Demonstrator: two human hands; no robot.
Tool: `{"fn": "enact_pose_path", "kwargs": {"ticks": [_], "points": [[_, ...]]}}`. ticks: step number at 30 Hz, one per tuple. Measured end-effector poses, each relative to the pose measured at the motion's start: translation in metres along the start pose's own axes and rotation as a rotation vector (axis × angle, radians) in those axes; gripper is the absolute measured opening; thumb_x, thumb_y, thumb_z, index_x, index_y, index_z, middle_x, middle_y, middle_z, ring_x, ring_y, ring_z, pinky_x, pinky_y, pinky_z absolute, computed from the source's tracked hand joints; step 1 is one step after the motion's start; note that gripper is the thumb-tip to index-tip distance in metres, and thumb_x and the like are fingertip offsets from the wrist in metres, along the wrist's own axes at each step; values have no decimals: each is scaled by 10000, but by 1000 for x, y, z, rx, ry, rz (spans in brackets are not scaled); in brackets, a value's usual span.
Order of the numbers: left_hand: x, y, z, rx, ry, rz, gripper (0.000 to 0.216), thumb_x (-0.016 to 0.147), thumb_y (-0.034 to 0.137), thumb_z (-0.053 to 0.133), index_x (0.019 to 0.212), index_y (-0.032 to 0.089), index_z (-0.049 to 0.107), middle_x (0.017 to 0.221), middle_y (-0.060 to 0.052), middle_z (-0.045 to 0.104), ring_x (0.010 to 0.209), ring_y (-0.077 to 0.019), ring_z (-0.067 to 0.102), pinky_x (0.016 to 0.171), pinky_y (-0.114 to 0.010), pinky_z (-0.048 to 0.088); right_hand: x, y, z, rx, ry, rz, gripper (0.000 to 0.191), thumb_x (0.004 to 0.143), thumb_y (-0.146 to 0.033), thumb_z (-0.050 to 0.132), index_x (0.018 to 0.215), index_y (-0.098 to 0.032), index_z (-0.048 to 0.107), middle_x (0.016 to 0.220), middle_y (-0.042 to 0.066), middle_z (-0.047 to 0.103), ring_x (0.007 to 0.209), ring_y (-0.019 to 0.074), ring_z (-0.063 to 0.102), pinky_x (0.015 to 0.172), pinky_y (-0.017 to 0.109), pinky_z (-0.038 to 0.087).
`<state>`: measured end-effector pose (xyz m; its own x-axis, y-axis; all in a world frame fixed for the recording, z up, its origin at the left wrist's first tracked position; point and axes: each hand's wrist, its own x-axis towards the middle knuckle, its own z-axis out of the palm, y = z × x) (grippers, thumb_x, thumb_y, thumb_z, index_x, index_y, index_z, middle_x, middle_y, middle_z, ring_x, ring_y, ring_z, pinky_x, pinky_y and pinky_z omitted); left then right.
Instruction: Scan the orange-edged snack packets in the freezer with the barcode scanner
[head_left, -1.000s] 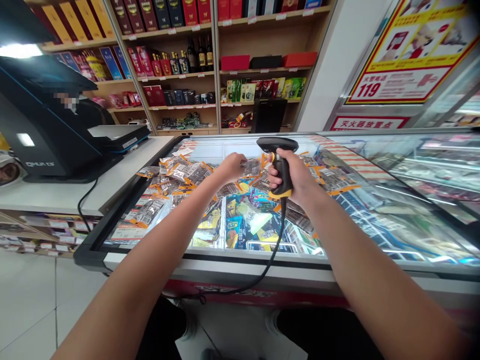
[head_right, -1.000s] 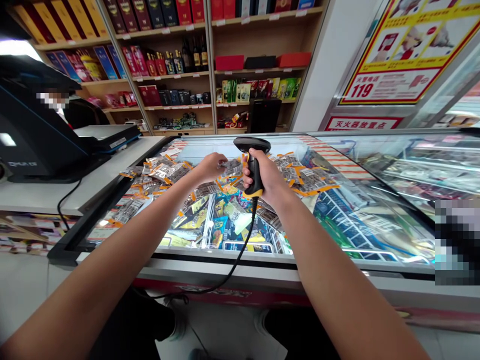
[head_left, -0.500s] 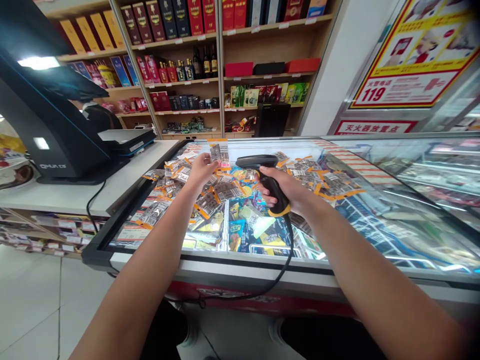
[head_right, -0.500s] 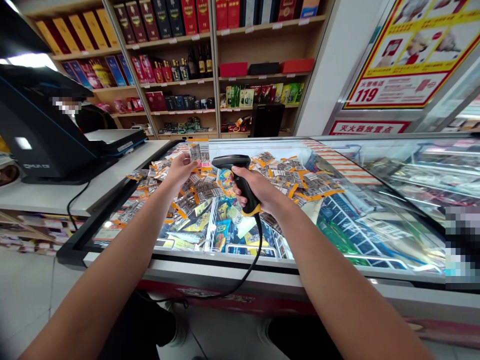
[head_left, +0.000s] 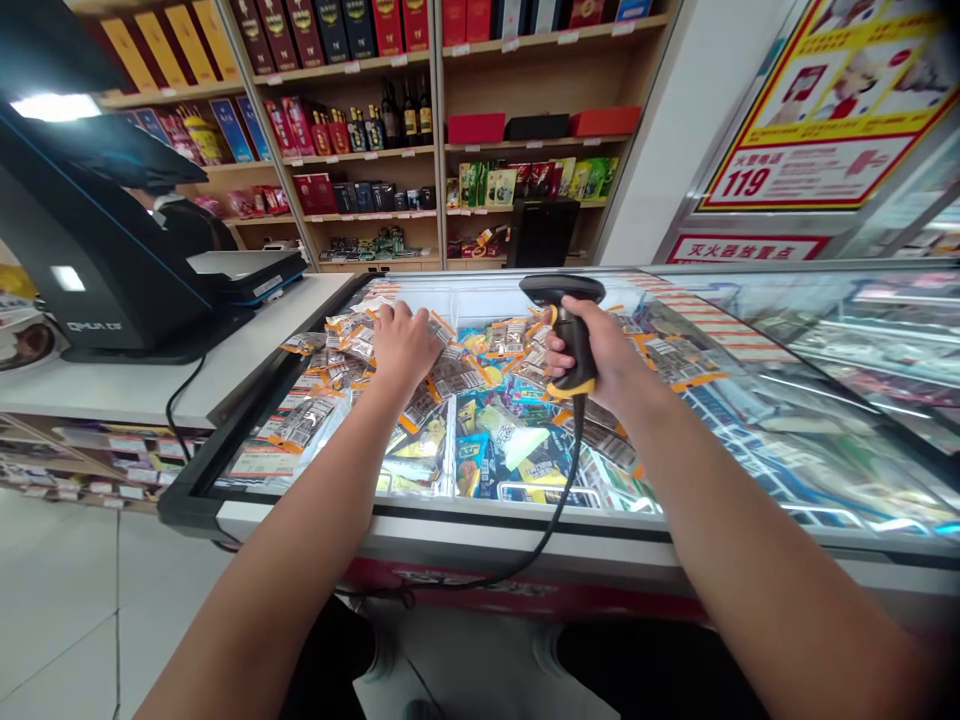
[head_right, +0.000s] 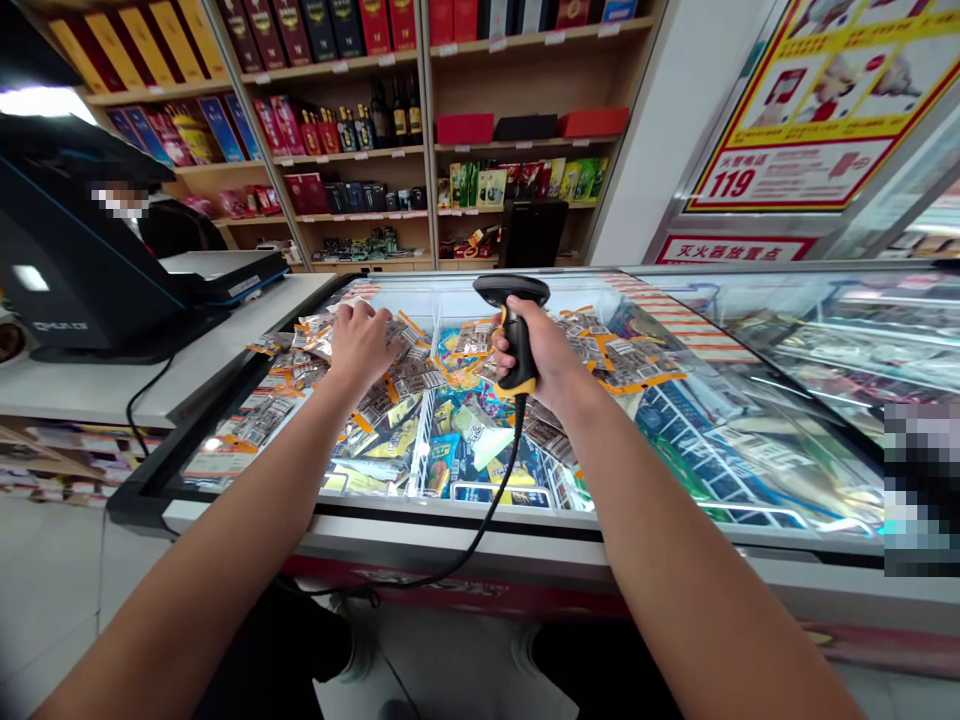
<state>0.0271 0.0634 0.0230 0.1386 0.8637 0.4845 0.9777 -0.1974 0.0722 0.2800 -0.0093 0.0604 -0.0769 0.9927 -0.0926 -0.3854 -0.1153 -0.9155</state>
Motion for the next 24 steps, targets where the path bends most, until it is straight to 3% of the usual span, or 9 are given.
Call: {"fn": "enact_pose_path", "kwargs": {"ticks": [2, 4, 6, 8, 10, 15, 19, 24], "points": [[-3, 12, -2, 41, 41, 46, 341, 976, 319, 596, 1271, 177, 688, 1487, -220, 557, 1409, -426, 464, 1081, -538, 453, 0, -3, -2, 29, 31, -30, 237, 986, -446, 621, 914, -224, 578, 593, -57, 479, 419, 83, 371, 408, 203, 391], [-4, 30, 0, 12, -11, 156, 387, 1008, 335, 550, 1349, 201, 671, 1548, -186, 538, 1438, -397, 451, 1099, -538, 461, 1, -5, -3, 50, 49, -51, 228, 988, -440, 619, 925, -224, 586, 589, -58, 478, 419, 85, 369, 406, 199, 395], [-5, 50, 7, -47, -147, 317, 464, 1043, 375, 493, 1477, 249, 598, 1620, -132, 511, 1480, -359, 434, 1142, -541, 451, 3, -5, -5, 55, 52, -50, 227, 1005, -434, 593, 920, -223, 584, 584, -57, 477, 417, 85, 367, 404, 196, 399], [-8, 68, 16, -56, -320, 465, 535, 1058, 361, 456, 1587, 293, 496, 1737, -76, 385, 1563, -342, 357, 1223, -553, 378, 4, -4, -7, 17, 45, -15, 236, 1023, -425, 567, 904, -222, 581, 584, -51, 481, 414, 85, 375, 399, 197, 401], [-12, 78, 22, -29, -414, 531, 580, 1069, 342, 411, 1645, 278, 426, 1766, -91, 330, 1582, -339, 351, 1249, -543, 345, 4, -3, -9, -83, 61, 47, 251, 1024, -424, 579, 874, -223, 574, 596, -32, 508, 420, 94, 410, 389, 206, 404], [-25, 73, 19, 74, -417, 472, 610, 1084, 378, 335, 1664, 208, 417, 1743, -166, 353, 1556, -368, 403, 1226, -525, 366, -2, 1, -7, -421, 158, 130, 283, 1006, -420, 648, 816, -229, 559, 619, 23, 567, 445, 132, 485, 357, 235, 409], [-30, 66, 13, 97, -438, 467, 623, 1091, 401, 296, 1677, 217, 397, 1769, -151, 306, 1567, -369, 388, 1229, -527, 357, -3, 6, -5, -499, 85, 241, 306, 1018, -451, 644, 836, -216, 575, 627, 25, 563, 453, 126, 489, 371, 235, 421], [-31, 70, 13, 100, -445, 439, 617, 1083, 402, 307, 1662, 219, 416, 1770, -147, 306, 1552, -371, 405, 1207, -517, 376, 0, 11, -6, -587, 105, 253, 306, 1030, -457, 624, 862, -204, 590, 640, 28, 579, 449, 122, 502, 368, 231, 401]]}}
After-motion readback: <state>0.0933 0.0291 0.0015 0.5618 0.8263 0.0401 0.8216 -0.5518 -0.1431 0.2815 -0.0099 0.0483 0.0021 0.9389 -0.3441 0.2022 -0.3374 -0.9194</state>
